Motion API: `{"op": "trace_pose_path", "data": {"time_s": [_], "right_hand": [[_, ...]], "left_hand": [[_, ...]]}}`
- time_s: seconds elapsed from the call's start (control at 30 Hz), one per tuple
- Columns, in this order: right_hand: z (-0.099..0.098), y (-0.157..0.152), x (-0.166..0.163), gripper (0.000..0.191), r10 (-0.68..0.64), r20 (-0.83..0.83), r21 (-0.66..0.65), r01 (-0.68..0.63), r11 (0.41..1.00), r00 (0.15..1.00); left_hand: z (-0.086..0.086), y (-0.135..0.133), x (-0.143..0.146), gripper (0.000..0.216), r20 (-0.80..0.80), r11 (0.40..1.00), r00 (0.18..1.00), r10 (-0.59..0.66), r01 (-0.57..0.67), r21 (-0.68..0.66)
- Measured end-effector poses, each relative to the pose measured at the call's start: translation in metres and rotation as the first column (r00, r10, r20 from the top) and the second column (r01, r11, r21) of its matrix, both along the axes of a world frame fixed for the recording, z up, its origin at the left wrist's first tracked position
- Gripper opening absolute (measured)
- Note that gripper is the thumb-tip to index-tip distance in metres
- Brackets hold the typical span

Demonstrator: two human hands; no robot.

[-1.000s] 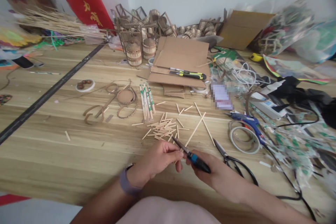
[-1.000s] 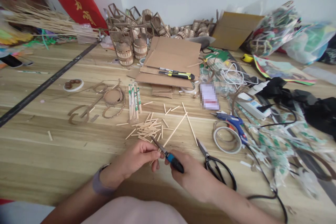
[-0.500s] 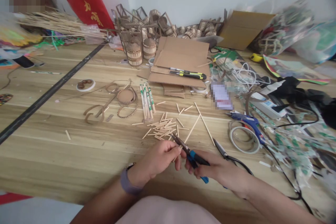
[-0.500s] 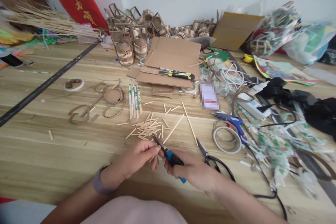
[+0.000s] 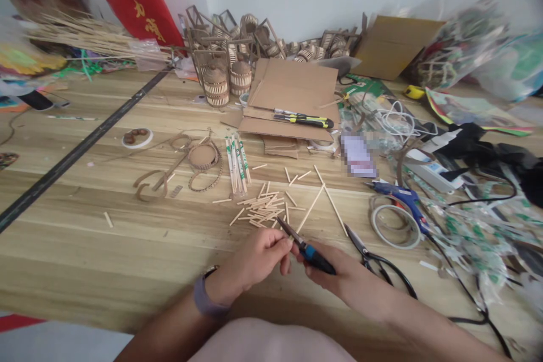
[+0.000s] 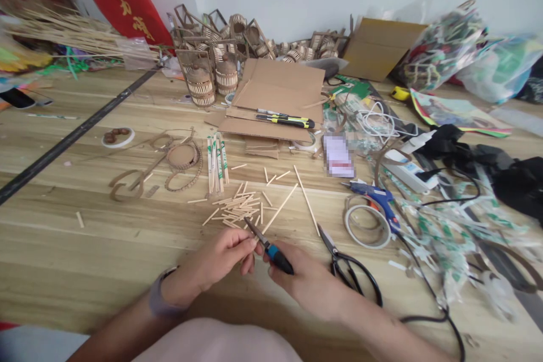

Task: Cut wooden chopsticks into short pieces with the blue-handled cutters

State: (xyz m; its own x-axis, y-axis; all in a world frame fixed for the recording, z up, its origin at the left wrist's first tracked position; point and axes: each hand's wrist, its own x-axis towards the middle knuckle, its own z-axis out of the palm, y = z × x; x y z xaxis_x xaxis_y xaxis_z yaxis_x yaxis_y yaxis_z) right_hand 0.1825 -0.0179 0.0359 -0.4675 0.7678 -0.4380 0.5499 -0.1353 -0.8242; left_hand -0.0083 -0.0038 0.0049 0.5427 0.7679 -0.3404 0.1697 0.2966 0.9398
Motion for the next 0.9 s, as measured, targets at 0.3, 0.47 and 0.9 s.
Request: {"op": "trace_pose_path", "data": {"time_s": [0.3, 0.47, 0.9], "right_hand": [[0.0, -0.002, 0.014, 0.026, -0.219, 0.068, 0.213, 0.201, 0.956, 0.973], [-0.015, 0.005, 0.004, 0.018, -0.201, 0.121, 0.72, 0.054, 0.692, 0.972], [-0.044, 0.014, -0.028, 0.006, -0.35, 0.451, 0.73, -0.114, 0.674, 0.821]], "left_hand": [[0.005, 0.007, -0.009, 0.034, -0.041, 0.961, 0.978, 0.203, -0.192, 0.198], [0.002, 0.001, -0.002, 0.022, -0.346, 0.906, 0.934, 0.091, 0.066, 0.417], [-0.006, -0.007, 0.009, 0.031, -0.726, 0.73, 0.634, 0.266, 0.359, 0.581]]}}
